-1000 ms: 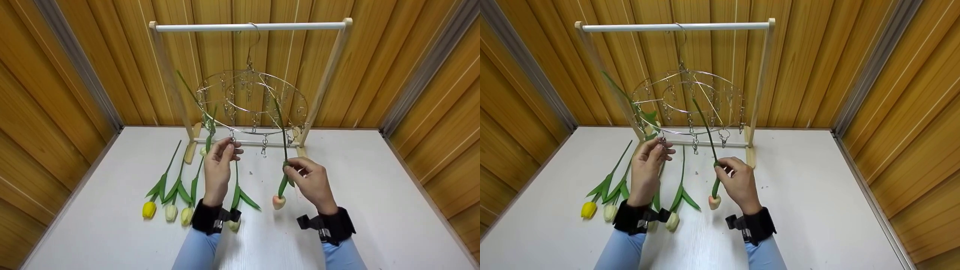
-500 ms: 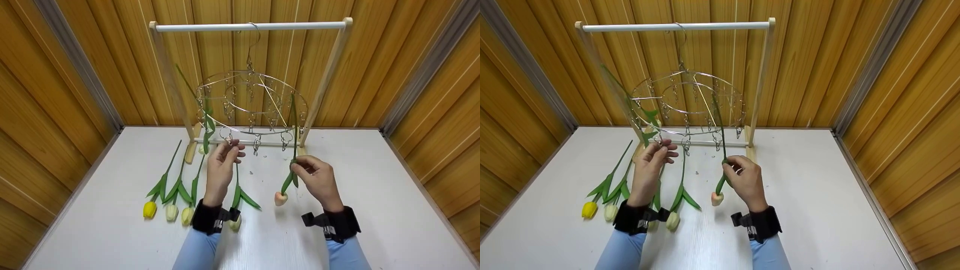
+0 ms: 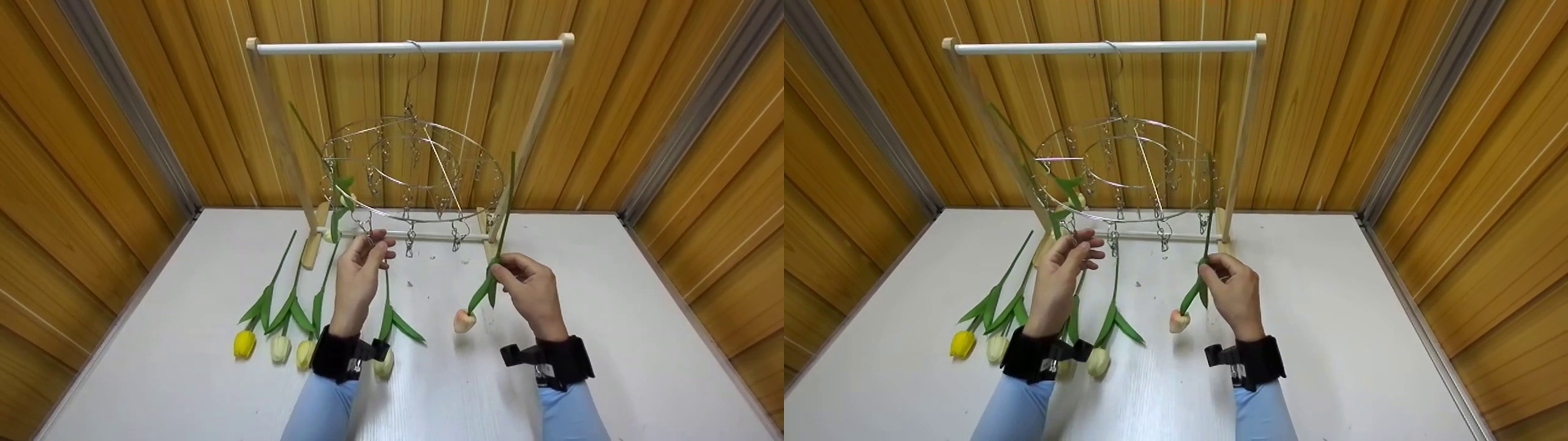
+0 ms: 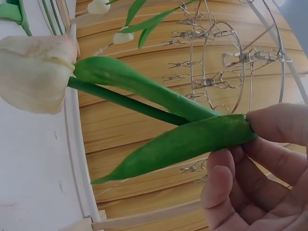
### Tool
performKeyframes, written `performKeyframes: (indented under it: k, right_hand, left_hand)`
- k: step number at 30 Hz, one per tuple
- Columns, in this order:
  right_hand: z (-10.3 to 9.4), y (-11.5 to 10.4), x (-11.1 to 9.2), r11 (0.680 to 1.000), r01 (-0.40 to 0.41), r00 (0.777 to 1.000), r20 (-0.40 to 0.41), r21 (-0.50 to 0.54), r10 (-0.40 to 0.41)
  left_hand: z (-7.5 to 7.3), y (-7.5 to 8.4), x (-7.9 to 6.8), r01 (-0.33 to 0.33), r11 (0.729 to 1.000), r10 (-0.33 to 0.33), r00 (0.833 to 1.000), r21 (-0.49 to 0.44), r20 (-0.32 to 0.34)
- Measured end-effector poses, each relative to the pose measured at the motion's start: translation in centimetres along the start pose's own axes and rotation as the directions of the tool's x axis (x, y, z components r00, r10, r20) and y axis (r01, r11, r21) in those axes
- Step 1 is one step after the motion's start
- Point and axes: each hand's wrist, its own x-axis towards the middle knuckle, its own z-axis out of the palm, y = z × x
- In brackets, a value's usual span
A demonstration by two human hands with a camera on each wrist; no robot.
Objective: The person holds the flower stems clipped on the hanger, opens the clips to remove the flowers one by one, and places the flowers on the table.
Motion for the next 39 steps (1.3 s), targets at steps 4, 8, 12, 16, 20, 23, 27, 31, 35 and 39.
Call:
performKeyframes:
  k: [4,8,12,16,20,23,27,31,35,39]
  right_hand:
    - [0.0,0.5,0.2,0.999,-0.045,0.999,0.002,0.015,0.045]
    - [0.1,1.2,0.4,0.994,-0.102,0.995,0.014,0.023,0.102]
    - [0.2,1.8,0.6,0.988,-0.147,0.989,0.029,0.044,0.146]
    - [0.2,2.3,0.7,0.983,-0.174,0.984,0.04,0.056,0.172]
    - [0.3,2.7,0.7,0.979,-0.2,0.979,0.048,0.047,0.198]
    - [0.3,3.0,0.7,0.973,-0.226,0.973,0.056,0.039,0.224]
    - [0.5,3.3,0.8,0.965,-0.259,0.964,0.073,0.037,0.256]
    - [0.6,3.6,0.7,0.958,-0.287,0.954,0.096,0.02,0.284]
    - [0.7,3.8,0.7,0.948,-0.318,0.941,0.119,0.006,0.315]
    - [0.7,3.9,0.8,0.938,-0.348,0.929,0.14,0.004,0.344]
  left_hand:
    - [-0.1,-0.1,0.1,0.008,1.0,-0.008,1.0,0.009,-0.01]
    - [-0.2,-0.1,0.1,0.001,1.0,-0.001,1.0,0.027,-0.015]
    - [-0.3,0.0,0.1,0.006,0.999,-0.005,1.0,0.04,-0.02]
    - [-0.3,0.0,0.2,0.015,0.999,-0.014,1.0,0.039,-0.025]
    - [-0.2,0.1,0.2,0.011,0.999,-0.011,1.0,0.031,-0.025]
    - [-0.2,0.0,0.2,0.007,1.0,-0.007,1.0,0.028,-0.021]
    - [-0.2,0.0,0.3,0.007,1.0,-0.007,1.0,0.026,-0.013]
    - [-0.2,-0.1,0.3,0.008,1.0,-0.008,1.0,0.022,-0.012]
    - [-0.2,-0.1,0.2,0.006,1.0,-0.006,1.0,0.027,-0.014]
    - [-0.2,-0.1,0.1,0.013,0.999,-0.012,1.0,0.039,-0.014]
